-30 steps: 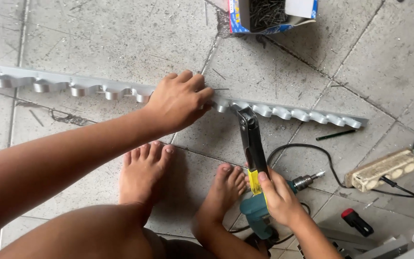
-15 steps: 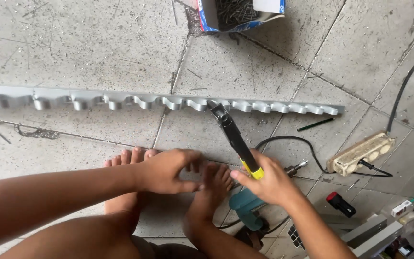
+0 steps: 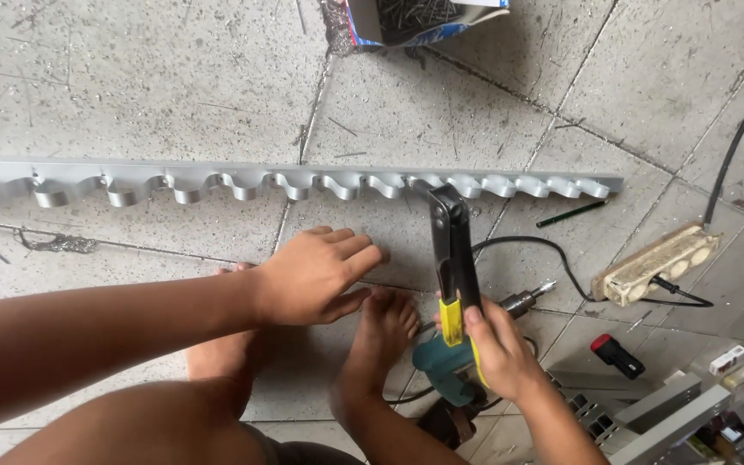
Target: Assembling metal rails by drilling holes and using a manual rivet gun to fasten components.
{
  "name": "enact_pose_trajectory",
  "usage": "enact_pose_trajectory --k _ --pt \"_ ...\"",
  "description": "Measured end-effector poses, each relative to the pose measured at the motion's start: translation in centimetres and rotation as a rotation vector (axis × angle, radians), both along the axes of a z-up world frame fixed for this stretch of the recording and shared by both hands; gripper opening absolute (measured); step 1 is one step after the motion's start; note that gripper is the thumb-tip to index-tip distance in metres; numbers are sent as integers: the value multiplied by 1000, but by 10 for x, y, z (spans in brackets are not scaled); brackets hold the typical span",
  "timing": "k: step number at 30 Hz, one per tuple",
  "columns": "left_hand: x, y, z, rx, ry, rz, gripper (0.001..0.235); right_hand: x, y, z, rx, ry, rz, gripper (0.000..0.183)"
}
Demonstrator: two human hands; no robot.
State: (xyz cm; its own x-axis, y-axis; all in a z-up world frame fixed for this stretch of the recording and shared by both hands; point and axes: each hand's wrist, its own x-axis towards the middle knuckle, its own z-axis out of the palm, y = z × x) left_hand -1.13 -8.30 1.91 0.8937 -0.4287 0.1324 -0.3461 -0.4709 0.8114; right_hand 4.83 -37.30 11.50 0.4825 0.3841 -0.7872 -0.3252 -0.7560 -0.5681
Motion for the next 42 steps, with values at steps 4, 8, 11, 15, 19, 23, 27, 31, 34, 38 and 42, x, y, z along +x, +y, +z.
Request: enact_pose_trajectory --k 4,8,11,15,19,23,27,31,34,38,42 --pt "2 1 0 43 134 -53 58 0 12 -4 -48 -9 7 47" --pt "0 -2 -2 9 232 -52 61 2 16 -5 -215 21 1 50" --pt "17 -16 7 -415 728 -12 78 6 11 -14 -443 1 274 40" --pt "49 -57 10 -737 1236 257 93 -7 21 -33 -471 -133 98 48" --pt "71 -85 14 -1196 1422 490 89 -27 11 -75 -630 -260 -19 45" --pt "67 -103 8 -1287 1385 576 79 -29 23 -79 -552 -283 -20 29" --pt "57 -110 -12 -1181 1264 553 81 0 38 -29 -527 -118 70 34" --pt "54 -103 -15 -1025 1160 430 86 41 69 64 -597 211 381 53" --pt "57 -93 -6 -997 1150 412 86 51 82 82 -573 289 369 57" --pt "59 -99 0 -1024 1232 499 88 12 55 17 -537 278 186 86" --pt "60 -102 2 -1060 1281 541 83 -30 31 -28 -361 -79 -23 66"
